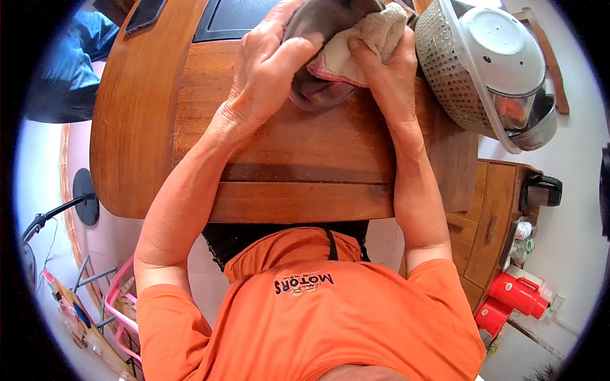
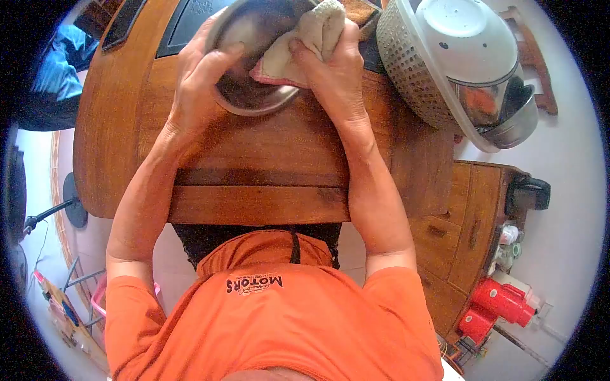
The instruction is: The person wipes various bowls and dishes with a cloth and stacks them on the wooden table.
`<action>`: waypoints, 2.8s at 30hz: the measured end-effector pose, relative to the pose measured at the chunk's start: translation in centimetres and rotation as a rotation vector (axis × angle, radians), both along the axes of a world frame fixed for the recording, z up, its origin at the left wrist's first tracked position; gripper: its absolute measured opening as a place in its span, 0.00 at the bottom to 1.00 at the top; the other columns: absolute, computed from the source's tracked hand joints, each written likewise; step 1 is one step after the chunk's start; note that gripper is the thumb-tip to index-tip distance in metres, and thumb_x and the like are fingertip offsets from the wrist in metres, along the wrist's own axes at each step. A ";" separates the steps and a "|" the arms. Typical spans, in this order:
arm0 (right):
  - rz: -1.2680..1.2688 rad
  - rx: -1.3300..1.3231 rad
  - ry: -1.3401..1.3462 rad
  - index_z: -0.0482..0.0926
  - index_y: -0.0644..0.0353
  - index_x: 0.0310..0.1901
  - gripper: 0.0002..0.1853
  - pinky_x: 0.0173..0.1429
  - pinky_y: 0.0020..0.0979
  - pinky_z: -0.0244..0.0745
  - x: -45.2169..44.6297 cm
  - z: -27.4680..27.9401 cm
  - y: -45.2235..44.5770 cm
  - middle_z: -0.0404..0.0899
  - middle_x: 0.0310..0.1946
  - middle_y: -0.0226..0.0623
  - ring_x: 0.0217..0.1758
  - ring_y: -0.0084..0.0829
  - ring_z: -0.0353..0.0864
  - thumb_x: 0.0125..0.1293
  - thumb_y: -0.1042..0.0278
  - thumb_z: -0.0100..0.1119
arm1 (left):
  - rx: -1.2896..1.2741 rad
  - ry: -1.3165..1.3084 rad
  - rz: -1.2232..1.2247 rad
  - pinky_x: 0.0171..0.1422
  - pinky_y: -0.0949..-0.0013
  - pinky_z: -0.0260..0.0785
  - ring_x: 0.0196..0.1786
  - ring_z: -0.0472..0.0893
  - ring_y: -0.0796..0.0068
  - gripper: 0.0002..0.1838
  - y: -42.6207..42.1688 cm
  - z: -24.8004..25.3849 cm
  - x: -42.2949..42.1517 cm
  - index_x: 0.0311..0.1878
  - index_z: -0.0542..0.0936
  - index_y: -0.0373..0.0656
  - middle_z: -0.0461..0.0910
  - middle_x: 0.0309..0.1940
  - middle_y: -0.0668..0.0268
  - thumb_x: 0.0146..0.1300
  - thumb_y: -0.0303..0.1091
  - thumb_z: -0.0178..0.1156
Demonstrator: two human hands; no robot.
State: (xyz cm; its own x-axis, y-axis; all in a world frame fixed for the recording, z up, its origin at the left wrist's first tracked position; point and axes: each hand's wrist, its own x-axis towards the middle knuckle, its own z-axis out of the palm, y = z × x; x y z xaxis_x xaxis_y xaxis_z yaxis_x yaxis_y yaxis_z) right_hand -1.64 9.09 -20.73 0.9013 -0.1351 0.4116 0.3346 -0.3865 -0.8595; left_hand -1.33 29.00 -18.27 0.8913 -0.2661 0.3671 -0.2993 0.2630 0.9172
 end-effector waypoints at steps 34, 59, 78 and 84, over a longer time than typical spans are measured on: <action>0.414 0.653 0.366 0.73 0.66 0.63 0.21 0.57 0.34 0.81 -1.9 2.7 0.0 0.82 0.53 0.43 0.52 0.31 0.83 0.75 0.63 0.47 | -0.016 0.327 -0.234 0.45 0.75 0.79 0.39 0.84 0.81 0.16 0.5 -2.8 1.5 0.57 0.82 0.39 0.86 0.43 0.66 0.72 0.38 0.64; 0.467 0.675 0.387 0.73 0.63 0.63 0.19 0.56 0.30 0.77 -2.4 1.7 2.3 0.81 0.51 0.36 0.50 0.26 0.81 0.74 0.67 0.55 | 0.042 -0.039 0.306 0.70 0.65 0.67 0.60 0.77 0.66 0.31 0.5 -3.7 3.8 0.72 0.63 0.33 0.79 0.57 0.57 0.68 0.28 0.59; 0.419 0.621 0.375 0.71 0.64 0.63 0.21 0.56 0.27 0.73 -2.4 1.0 2.4 0.78 0.48 0.33 0.49 0.22 0.76 0.74 0.64 0.57 | 0.521 -0.081 0.224 0.61 0.63 0.75 0.57 0.81 0.64 0.19 0.0 -6.0 0.6 0.63 0.77 0.43 0.80 0.58 0.59 0.73 0.38 0.58; 0.550 0.859 0.515 0.69 0.64 0.61 0.20 0.42 0.28 0.82 -2.2 1.6 1.9 0.80 0.43 0.36 0.38 0.24 0.83 0.73 0.65 0.58 | 0.520 -0.011 0.109 0.56 0.62 0.76 0.57 0.81 0.68 0.22 -0.2 -5.2 0.7 0.64 0.77 0.43 0.82 0.56 0.62 0.75 0.46 0.56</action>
State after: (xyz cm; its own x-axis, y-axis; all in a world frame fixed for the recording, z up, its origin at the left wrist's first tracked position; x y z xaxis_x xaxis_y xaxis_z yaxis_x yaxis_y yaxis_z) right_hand -3.85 11.03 -19.09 0.9604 0.2718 -0.0622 -0.1926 0.4853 -0.8529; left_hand -0.58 28.76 -23.48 0.9208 -0.3216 0.2209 -0.3100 -0.2592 0.9147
